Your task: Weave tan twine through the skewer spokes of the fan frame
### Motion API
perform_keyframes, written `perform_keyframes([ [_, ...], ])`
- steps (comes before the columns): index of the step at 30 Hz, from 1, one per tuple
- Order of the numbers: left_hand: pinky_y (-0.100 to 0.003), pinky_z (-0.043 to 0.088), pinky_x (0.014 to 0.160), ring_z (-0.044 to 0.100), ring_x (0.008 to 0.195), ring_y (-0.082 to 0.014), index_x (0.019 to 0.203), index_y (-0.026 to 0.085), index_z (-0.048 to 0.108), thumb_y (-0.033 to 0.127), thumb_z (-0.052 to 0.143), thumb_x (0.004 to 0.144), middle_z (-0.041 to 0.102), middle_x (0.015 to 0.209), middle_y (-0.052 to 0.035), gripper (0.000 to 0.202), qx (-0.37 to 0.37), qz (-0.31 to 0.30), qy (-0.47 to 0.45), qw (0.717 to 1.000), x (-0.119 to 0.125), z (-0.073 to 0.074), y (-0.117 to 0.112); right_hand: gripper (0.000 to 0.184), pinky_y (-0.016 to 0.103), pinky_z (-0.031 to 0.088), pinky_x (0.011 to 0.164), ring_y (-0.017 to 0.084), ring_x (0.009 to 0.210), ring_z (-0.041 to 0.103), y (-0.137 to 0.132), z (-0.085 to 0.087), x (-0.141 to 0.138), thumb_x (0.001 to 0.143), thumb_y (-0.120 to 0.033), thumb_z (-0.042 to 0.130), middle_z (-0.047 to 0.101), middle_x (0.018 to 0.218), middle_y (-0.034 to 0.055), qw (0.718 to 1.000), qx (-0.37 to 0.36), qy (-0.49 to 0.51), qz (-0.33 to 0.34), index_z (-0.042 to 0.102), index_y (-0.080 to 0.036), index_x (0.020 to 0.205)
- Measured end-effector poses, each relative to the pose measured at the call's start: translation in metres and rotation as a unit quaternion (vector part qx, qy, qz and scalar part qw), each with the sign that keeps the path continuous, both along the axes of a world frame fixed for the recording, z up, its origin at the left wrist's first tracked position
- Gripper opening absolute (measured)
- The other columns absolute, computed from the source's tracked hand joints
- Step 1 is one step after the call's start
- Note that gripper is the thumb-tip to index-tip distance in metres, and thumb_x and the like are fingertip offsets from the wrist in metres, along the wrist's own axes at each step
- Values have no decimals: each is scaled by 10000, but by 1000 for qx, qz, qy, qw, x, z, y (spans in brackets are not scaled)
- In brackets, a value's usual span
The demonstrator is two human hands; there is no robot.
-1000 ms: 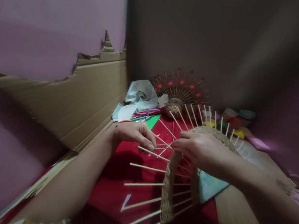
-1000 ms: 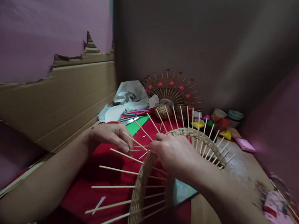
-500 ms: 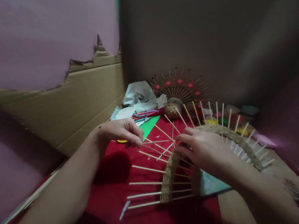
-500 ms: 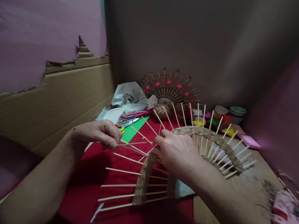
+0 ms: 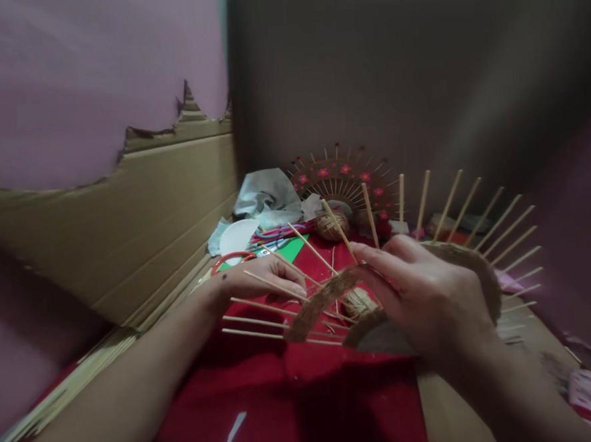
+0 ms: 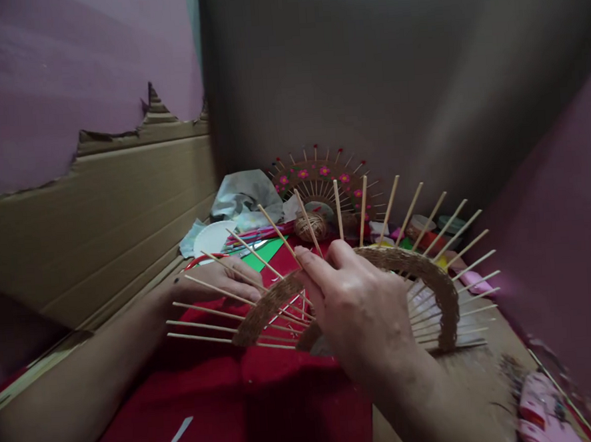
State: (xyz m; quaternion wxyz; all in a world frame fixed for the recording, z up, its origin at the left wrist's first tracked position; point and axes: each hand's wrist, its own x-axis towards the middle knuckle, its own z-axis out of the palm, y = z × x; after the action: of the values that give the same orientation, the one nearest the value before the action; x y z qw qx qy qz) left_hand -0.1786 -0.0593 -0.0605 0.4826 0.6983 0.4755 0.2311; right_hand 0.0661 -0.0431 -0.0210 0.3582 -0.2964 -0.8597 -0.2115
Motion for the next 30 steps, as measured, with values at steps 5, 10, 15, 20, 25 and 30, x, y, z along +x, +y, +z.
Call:
perform_keyframes([
  [5,-189,374,488,480,521,-85,829,131,698,283,645,746,597,611,-20,181,0,8,-17,1000,-12,3,0,204,247,265,435,125,578,572,-3,-5,-1,849,-352,523,593,705,0,999,-6,-12,-32,705,-265,874],
  [10,-190,403,499,501,528,-88,784,136,710,297,662,736,611,614,-26,175,1,-3,-13,1000,-25,6,-1,181,259,222,440,129,555,537,-6,-7,-5,827,-364,546,557,681,-7,997,-13,-25,-79,700,-270,824],
  [15,-201,423,576,527,615,-105,730,153,715,263,666,737,617,671,-35,120,44,-43,9,998,-35,15,-3,206,258,215,448,135,582,534,-5,-9,-4,842,-372,518,551,699,-4,996,-24,-29,-84,691,-262,830],
  [20,-241,427,673,511,693,-132,685,152,707,260,662,736,595,661,-45,128,93,-41,-9,995,-39,22,-7,218,256,210,451,132,589,531,-3,-10,-4,854,-371,500,559,714,-2,996,-24,-28,-87,690,-265,845],
  [25,-211,362,477,437,522,-90,635,127,672,307,661,726,538,576,-27,203,24,-9,-44,999,-44,20,-12,204,254,205,444,129,593,534,-2,-11,-4,846,-373,514,563,714,-7,995,-25,-28,-90,691,-271,846],
  [30,-235,382,469,443,486,-102,608,140,654,362,655,722,519,507,-28,250,21,18,-96,995,-49,17,-16,215,255,194,436,123,578,528,-2,-11,-3,846,-379,513,564,714,-4,996,-18,-30,-84,694,-264,841],
])
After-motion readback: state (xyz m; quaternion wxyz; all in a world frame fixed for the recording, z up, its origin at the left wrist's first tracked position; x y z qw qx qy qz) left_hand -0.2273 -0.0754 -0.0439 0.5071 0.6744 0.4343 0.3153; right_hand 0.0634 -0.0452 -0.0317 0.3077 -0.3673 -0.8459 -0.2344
